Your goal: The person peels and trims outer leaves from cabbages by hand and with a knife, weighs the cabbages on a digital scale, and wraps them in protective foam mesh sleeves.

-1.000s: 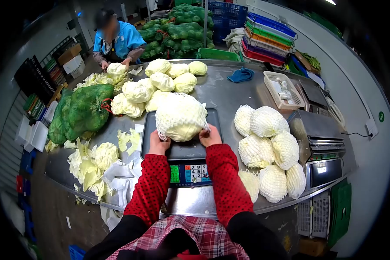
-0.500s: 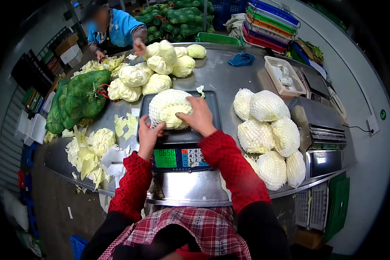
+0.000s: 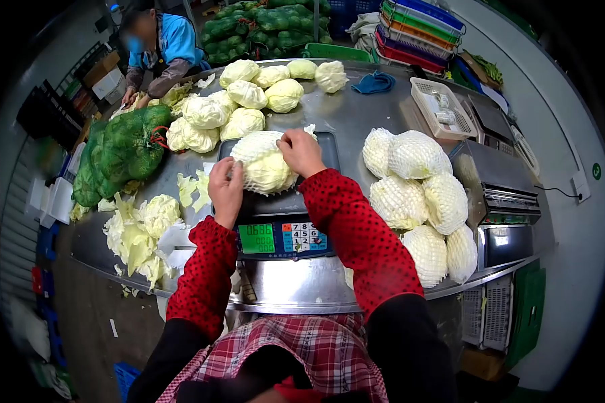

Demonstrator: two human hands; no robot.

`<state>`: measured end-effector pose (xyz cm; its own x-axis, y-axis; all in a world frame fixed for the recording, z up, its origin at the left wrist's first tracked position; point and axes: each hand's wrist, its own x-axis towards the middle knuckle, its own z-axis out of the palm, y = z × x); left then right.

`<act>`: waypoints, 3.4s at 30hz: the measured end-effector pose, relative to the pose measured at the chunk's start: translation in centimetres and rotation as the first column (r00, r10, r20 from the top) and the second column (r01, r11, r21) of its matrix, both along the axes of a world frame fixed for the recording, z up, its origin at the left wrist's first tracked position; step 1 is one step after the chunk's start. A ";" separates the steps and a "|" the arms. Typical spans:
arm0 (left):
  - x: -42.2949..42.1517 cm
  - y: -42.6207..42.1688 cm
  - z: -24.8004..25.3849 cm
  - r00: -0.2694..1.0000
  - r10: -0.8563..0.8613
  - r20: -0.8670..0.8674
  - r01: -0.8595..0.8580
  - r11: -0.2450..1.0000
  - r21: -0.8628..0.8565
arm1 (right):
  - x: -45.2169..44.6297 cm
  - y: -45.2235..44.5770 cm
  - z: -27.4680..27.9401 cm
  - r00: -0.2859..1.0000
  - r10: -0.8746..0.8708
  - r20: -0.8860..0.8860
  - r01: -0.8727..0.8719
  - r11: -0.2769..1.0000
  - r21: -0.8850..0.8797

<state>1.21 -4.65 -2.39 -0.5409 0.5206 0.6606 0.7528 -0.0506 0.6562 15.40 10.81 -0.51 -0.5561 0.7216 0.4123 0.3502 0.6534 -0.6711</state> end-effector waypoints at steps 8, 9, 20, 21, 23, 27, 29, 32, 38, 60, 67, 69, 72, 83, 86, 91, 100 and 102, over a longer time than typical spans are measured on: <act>-0.6 -0.7 -0.5 0.936 0.061 0.347 -0.001 0.985 -0.172 | 4.5 -0.2 0.0 0.955 -0.125 -0.271 -0.006 0.900 -0.436; -0.7 0.2 -1.5 0.956 0.075 0.283 0.017 0.951 -0.309 | 2.9 0.0 -1.0 0.975 -0.145 -0.167 0.090 0.949 -0.303; 8.1 -0.4 3.6 0.953 -0.296 0.065 0.302 0.945 -0.128 | 6.4 -4.4 1.6 0.558 -0.275 -0.783 -0.415 0.725 -0.550; 9.5 0.2 4.9 0.892 -0.406 0.200 0.429 0.899 -0.087 | 8.2 -2.5 2.8 0.545 -0.421 -0.725 -0.391 0.637 -0.664; 11.0 1.0 6.7 0.765 -0.586 0.266 0.617 0.786 -0.042 | 13.3 1.6 4.4 0.508 -0.465 -0.725 -0.453 0.572 -0.684; 9.7 1.9 5.2 0.777 -0.628 -0.039 0.623 0.776 -0.094 | 22.4 10.0 10.6 0.600 -0.442 -0.667 -0.061 0.806 -0.589; 8.3 2.1 3.4 0.799 -0.600 -0.038 0.593 0.797 -0.117 | 24.4 13.2 12.8 0.767 -0.388 -0.511 0.324 0.921 -0.215; 6.5 1.6 1.6 0.845 -0.515 0.145 0.535 0.819 -0.206 | 25.5 17.1 11.3 0.879 -0.453 -0.149 0.474 0.792 0.385; -0.1 2.5 1.5 0.951 -0.309 0.007 0.303 0.928 -0.218 | 27.3 23.3 2.4 0.515 -0.492 0.702 0.191 0.864 0.466; -8.4 -11.8 -4.3 0.817 0.447 0.366 -0.288 0.864 -0.413 | -29.5 30.7 -10.1 0.998 -0.054 0.018 0.056 0.990 -0.129; -13.4 -5.3 -7.7 0.966 0.254 0.052 -0.194 0.843 -0.502 | -19.4 24.8 -0.5 0.998 -0.043 -0.040 0.023 0.910 -0.413; -15.3 -2.2 -7.0 0.967 0.079 -0.242 -0.204 0.809 -0.551 | -14.6 19.8 2.7 0.953 0.196 -0.231 -0.275 0.879 -0.388; -18.1 0.6 -10.2 0.891 -0.015 -0.454 -0.262 0.800 -0.540 | -7.5 11.8 4.9 0.932 0.347 -0.107 -0.357 0.929 -0.101; -12.8 -5.7 3.0 0.971 0.192 0.140 -0.176 0.977 -0.118 | 2.5 -2.1 5.8 0.936 0.337 0.102 -0.332 0.941 -0.062; -7.3 -6.3 8.5 0.979 0.140 -0.148 -0.136 0.990 0.036 | -1.0 -5.2 9.0 0.935 0.336 -0.114 -0.335 0.942 0.034; -0.9 -9.4 14.6 0.879 -0.233 -0.415 0.209 0.972 -0.103 | -1.3 -10.1 9.9 0.789 0.541 -0.291 -0.529 0.839 0.126; 6.9 -10.3 7.2 0.762 -0.371 0.531 0.287 0.928 0.236 | 4.9 -15.9 8.7 0.752 0.431 -0.499 -0.642 0.650 -0.406; 10.0 -11.4 5.3 0.550 -0.391 0.738 0.269 0.920 0.287 | 5.6 -20.0 6.6 0.883 0.216 -0.417 -0.393 0.827 -0.402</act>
<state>11.23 -16.06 2.89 -0.6801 0.7169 0.1534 -0.1189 -0.3143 0.9419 21.01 -9.21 6.13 -0.6679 0.6905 0.2777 -0.1207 0.2677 -0.9559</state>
